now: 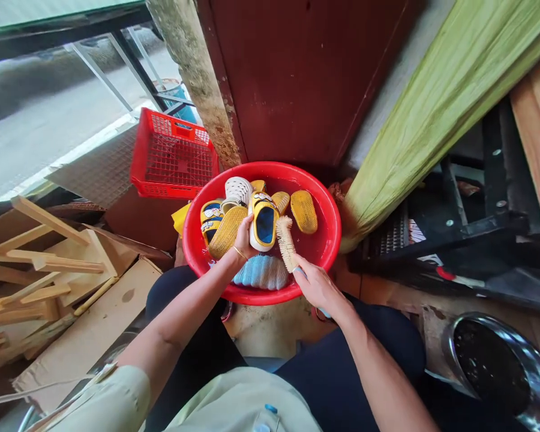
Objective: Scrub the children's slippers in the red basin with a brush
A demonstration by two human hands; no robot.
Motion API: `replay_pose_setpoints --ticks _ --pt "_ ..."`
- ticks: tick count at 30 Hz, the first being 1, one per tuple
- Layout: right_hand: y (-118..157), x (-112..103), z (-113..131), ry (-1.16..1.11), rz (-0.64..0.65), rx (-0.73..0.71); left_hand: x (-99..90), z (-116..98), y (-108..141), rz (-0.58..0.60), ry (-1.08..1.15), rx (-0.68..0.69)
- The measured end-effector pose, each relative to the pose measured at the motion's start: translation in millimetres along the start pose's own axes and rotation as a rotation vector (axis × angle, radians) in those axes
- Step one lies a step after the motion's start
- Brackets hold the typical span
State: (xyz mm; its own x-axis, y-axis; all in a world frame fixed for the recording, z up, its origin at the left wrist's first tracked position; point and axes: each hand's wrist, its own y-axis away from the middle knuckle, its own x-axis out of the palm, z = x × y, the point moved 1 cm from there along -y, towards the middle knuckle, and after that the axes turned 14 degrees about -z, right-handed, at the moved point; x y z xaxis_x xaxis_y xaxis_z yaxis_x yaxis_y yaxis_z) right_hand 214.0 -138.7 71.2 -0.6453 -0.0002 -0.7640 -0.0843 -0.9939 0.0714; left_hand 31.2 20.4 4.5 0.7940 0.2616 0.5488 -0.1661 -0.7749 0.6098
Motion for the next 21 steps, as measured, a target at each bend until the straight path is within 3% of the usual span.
replay_pose_setpoints --ticks 3,7,12,15,18,21 --pt "4.2 -13.9 1.2 -0.076 0.079 0.027 2.2 7.6 -5.9 -0.028 -0.029 -0.047" --pt "-13.5 5.7 7.0 -0.094 0.159 -0.077 -0.3 20.0 1.7 -0.014 -0.099 -0.056" --pt "-68.2 36.8 15.2 0.114 -0.01 -0.026 -7.4 41.2 22.8 0.061 -0.207 -0.153" --pt "-92.3 39.7 21.9 0.148 -0.009 -0.018 -11.5 43.9 22.7 0.033 -0.218 -0.074" --pt "-92.0 37.7 26.3 0.035 0.075 0.04 -13.7 38.7 12.1 -0.009 -0.219 0.015" --pt "-68.9 35.0 24.5 -0.123 0.211 0.118 -13.7 35.2 -0.8 -0.06 -0.194 0.086"
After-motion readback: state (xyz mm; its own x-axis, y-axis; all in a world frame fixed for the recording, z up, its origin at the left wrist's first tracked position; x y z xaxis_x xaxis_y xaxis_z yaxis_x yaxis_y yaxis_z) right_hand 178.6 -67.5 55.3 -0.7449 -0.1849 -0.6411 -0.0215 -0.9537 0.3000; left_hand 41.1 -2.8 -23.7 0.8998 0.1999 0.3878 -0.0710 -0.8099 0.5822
